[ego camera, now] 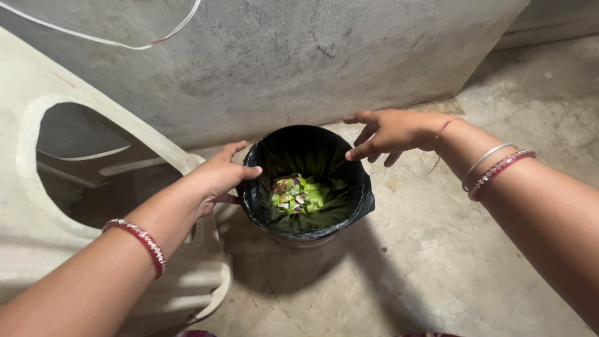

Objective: The person removes a full black trash bag from a metal bin, ties it shut, and carries it outside. They then place a new black trash bag into the bin and adjust it.

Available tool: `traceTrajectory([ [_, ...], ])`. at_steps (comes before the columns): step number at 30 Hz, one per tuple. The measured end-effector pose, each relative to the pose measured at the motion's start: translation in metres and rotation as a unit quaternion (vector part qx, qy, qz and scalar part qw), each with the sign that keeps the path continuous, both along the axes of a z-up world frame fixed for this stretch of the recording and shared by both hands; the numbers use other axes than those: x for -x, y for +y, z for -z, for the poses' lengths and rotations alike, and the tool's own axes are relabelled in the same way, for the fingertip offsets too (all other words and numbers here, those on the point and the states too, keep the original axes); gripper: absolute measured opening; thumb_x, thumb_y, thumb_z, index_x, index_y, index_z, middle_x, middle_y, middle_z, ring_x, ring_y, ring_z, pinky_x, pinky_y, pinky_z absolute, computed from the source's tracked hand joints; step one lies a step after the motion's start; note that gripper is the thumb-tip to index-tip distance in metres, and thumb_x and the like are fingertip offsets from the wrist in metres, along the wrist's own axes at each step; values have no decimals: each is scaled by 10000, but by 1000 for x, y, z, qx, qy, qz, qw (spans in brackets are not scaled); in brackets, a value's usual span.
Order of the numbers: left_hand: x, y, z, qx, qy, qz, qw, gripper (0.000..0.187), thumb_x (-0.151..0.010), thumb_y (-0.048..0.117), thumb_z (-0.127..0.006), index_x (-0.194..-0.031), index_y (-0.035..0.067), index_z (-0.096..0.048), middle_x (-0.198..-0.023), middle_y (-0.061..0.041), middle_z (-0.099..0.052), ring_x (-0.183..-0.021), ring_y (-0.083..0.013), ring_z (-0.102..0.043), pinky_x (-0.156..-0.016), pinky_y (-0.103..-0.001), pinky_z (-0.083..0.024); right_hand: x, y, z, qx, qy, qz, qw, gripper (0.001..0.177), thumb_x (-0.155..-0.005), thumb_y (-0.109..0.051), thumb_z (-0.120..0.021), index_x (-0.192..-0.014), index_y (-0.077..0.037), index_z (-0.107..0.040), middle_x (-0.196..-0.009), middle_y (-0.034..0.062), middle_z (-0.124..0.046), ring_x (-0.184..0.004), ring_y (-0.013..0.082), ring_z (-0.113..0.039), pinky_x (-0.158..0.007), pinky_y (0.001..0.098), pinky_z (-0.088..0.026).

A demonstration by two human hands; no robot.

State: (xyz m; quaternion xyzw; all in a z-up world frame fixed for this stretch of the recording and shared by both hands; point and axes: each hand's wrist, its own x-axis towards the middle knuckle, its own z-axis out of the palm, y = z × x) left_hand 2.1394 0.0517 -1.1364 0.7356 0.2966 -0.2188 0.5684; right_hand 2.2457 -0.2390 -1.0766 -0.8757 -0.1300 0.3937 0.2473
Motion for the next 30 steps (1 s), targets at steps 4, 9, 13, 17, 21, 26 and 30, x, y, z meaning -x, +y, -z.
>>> traceTrajectory([
  [4, 1, 3, 17, -12, -19, 11, 1000, 736, -883, 88, -684, -1541, 275, -411, -1296, -92, -679, -1086, -224, -675, -858, -451, -577, 9, 4, 11, 25, 21, 6, 999, 863, -858, -331, -770, -1576, -230, -303, -1331, 138, -693, -1121, 277, -723, -895, 421, -641],
  [9, 0, 13, 28, -28, -35, 14, 999, 675, -894, 26, -663, -1498, 275, -494, -1107, -71, -721, -923, -183, -696, -792, -385, -587, 4, 3, 24, -11, 41, -19, 999, 755, -852, -251, -774, -1514, -149, -424, -1300, 158, -706, -1092, 278, -751, -838, 406, -670],
  [13, -1, 16, 26, -24, -44, 7, 999, 679, -877, 21, -688, -1492, 236, -498, -1103, -76, -725, -933, -186, -699, -803, -381, -590, 0, 4, 32, -25, 41, -11, 999, 786, -832, -203, -768, -1523, -131, -401, -1289, 187, -722, -1109, 290, -741, -822, 430, -672],
  [17, 1, 11, 17, -18, -36, -18, 999, 631, -890, 113, -716, -1475, 225, -510, -1140, -33, -717, -1046, -163, -666, -861, -386, -565, 2, 7, 32, -22, 32, -6, 999, 840, -854, -298, -766, -1561, -209, -322, -1347, 165, -666, -1171, 290, -694, -831, 456, -659],
  [21, 2, 13, 7, -17, -36, -52, 998, 473, -986, 318, -662, -1426, 231, -510, -1181, 25, -626, -1098, -148, -575, -909, -424, -533, 2, 11, 31, -49, 39, 30, 998, 873, -852, -404, -698, -1595, -245, -267, -1450, 180, -575, -1208, 355, -674, -857, 483, -647],
  [26, -2, 16, 15, 31, -25, -92, 995, 295, -1046, 395, -499, -1231, 205, -628, -1037, 7, -641, -913, -142, -601, -826, -361, -540, -7, -1, 47, -105, 80, 84, 988, 788, -922, -558, -530, -1591, -191, -334, -1532, 193, -464, -1222, 391, -643, -861, 488, -636],
  [30, -2, 20, 25, 39, -12, -61, 997, 206, -1023, 241, -536, -1181, 231, -669, -969, 46, -662, -878, -110, -601, -777, -326, -481, -21, -10, 72, -125, 131, 151, 972, 667, -976, -532, -443, -1505, -126, -461, -1365, 179, -608, -1001, 281, -725, -751, 378, -639],
])
